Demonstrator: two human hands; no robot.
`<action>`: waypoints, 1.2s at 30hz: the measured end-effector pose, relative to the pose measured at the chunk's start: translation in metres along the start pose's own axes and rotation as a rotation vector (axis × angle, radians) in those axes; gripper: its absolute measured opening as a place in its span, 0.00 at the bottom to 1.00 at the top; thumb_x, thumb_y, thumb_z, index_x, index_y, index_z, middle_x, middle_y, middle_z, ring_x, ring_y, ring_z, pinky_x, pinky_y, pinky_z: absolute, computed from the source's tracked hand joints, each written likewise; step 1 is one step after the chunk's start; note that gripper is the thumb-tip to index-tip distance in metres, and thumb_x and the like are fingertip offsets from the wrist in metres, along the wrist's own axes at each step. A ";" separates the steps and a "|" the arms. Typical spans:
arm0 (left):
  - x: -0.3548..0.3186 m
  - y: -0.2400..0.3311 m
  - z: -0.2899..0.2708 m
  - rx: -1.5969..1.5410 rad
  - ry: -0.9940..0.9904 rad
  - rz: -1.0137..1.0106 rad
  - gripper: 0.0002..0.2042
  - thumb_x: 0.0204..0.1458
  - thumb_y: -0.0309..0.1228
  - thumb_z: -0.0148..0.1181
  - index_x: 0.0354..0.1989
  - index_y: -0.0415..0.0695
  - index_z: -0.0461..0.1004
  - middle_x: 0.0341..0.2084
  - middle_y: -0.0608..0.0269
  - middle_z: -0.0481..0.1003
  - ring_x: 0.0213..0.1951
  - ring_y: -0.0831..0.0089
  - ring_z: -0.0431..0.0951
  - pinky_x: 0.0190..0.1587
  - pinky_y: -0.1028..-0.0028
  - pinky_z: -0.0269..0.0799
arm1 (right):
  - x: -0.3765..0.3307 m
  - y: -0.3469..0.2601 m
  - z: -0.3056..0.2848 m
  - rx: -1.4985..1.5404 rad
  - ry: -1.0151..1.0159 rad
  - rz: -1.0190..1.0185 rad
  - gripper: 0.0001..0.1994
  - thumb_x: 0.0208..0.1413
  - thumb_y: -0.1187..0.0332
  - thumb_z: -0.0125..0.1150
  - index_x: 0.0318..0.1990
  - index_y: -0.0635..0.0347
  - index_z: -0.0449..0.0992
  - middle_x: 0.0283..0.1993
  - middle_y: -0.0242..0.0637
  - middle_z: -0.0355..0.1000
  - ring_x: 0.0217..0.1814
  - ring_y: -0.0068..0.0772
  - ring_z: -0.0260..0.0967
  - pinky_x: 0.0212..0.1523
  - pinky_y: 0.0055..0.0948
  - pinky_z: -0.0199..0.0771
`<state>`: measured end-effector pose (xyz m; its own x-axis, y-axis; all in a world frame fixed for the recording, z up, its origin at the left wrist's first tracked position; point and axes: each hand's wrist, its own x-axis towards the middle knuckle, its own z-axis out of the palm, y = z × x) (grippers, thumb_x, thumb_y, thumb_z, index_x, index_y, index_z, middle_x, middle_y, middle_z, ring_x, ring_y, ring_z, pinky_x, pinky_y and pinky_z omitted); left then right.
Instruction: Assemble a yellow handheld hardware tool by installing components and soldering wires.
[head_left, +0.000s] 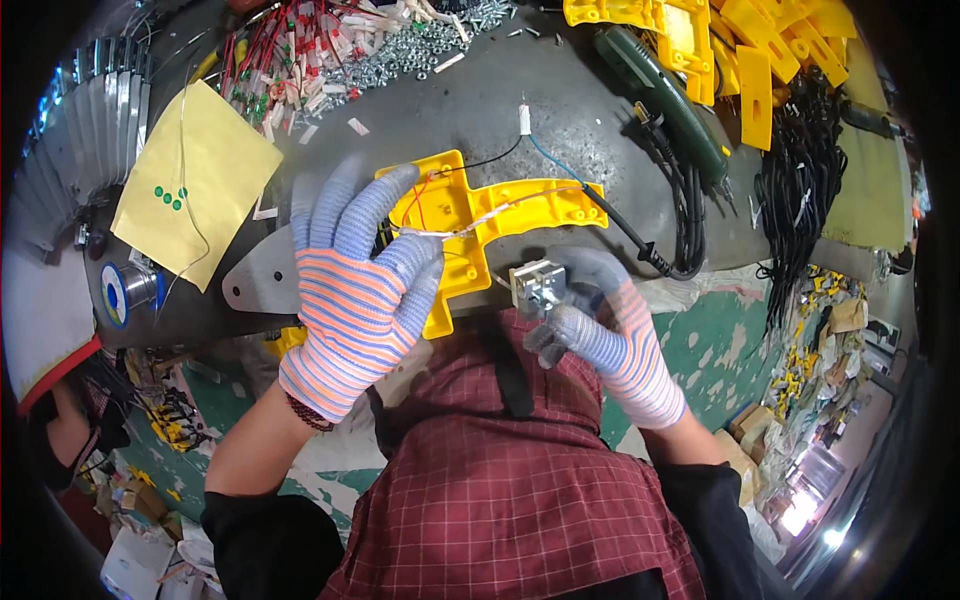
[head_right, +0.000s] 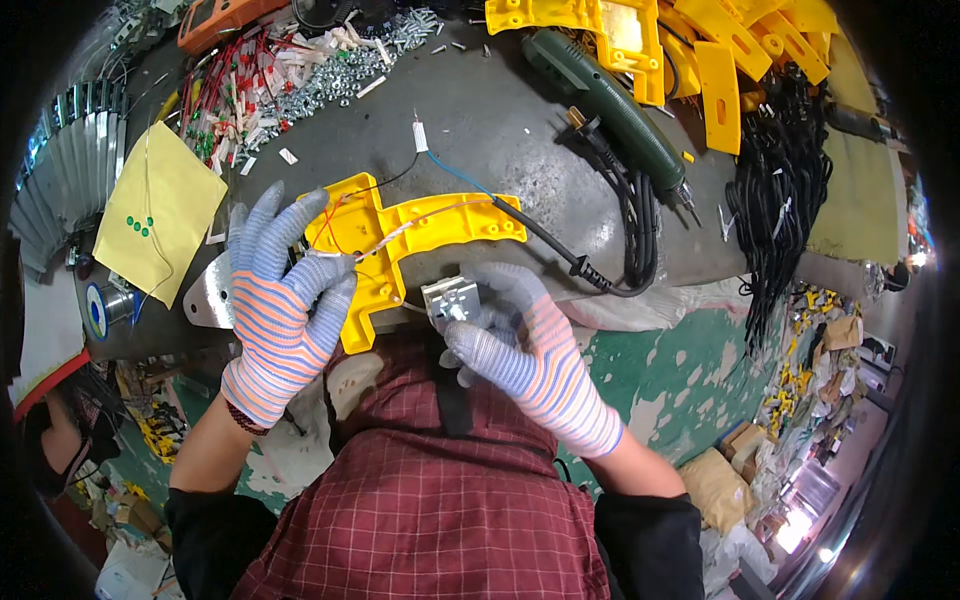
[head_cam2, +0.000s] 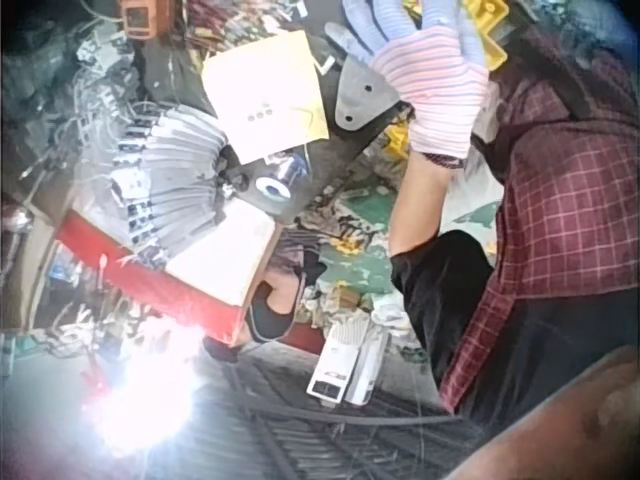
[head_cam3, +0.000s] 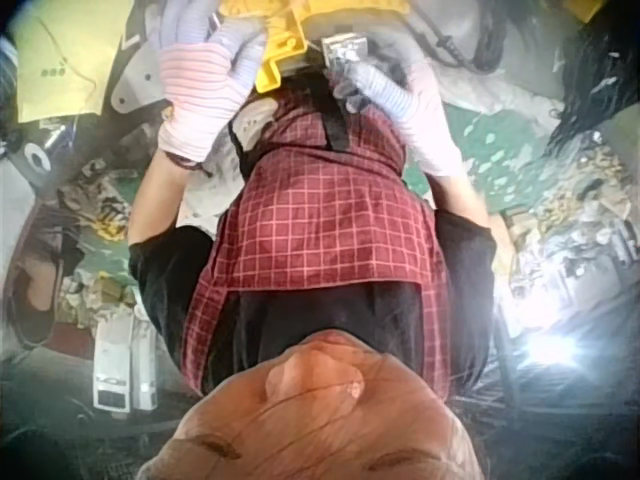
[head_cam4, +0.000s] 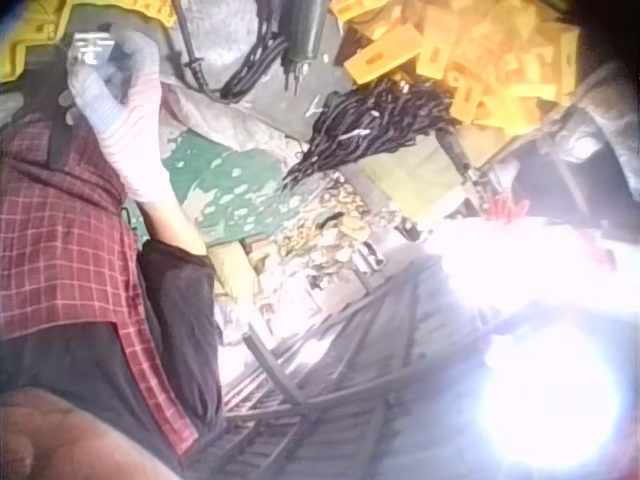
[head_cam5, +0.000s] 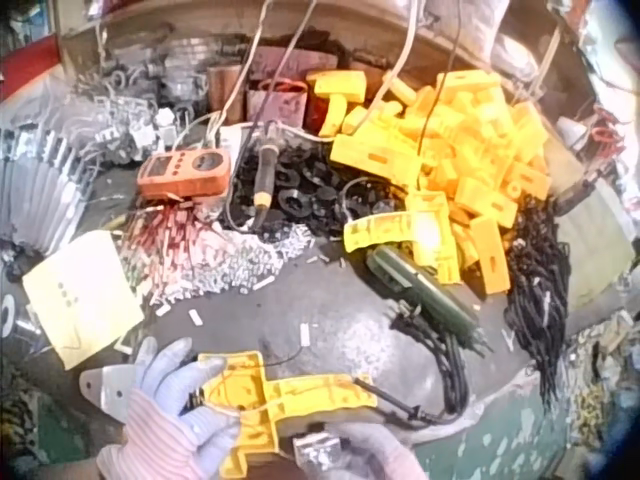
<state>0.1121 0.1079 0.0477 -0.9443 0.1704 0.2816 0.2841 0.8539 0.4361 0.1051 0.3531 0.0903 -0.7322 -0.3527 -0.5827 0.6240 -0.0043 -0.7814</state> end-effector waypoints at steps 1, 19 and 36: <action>0.000 0.001 -0.001 0.012 -0.027 -0.002 0.06 0.43 0.34 0.66 0.30 0.52 0.80 0.57 0.55 0.70 0.62 0.42 0.61 0.66 0.40 0.47 | -0.001 0.003 -0.001 -0.003 -0.005 -0.003 0.29 0.56 0.67 0.66 0.63 0.60 0.61 0.42 0.37 0.75 0.39 0.27 0.75 0.38 0.24 0.75; -0.003 -0.005 -0.004 -0.033 -0.090 0.254 0.18 0.38 0.52 0.69 0.31 0.54 0.76 0.58 0.54 0.67 0.61 0.45 0.63 0.63 0.38 0.52 | 0.044 -0.034 0.004 -1.016 -0.075 -0.852 0.24 0.43 0.70 0.67 0.52 0.60 0.73 0.43 0.44 0.75 0.41 0.48 0.76 0.42 0.37 0.77; 0.064 -0.029 0.016 -0.205 -0.161 0.842 0.18 0.40 0.49 0.66 0.25 0.47 0.70 0.48 0.47 0.72 0.53 0.46 0.71 0.59 0.43 0.62 | 0.044 -0.034 -0.008 -1.086 -0.116 -0.843 0.26 0.46 0.72 0.68 0.56 0.57 0.71 0.46 0.45 0.75 0.45 0.47 0.76 0.41 0.35 0.79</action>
<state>0.0409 0.1015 0.0395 -0.4151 0.7839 0.4618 0.9061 0.3108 0.2869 0.0498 0.3457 0.0896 -0.7183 -0.6836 0.1295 -0.5562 0.4524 -0.6971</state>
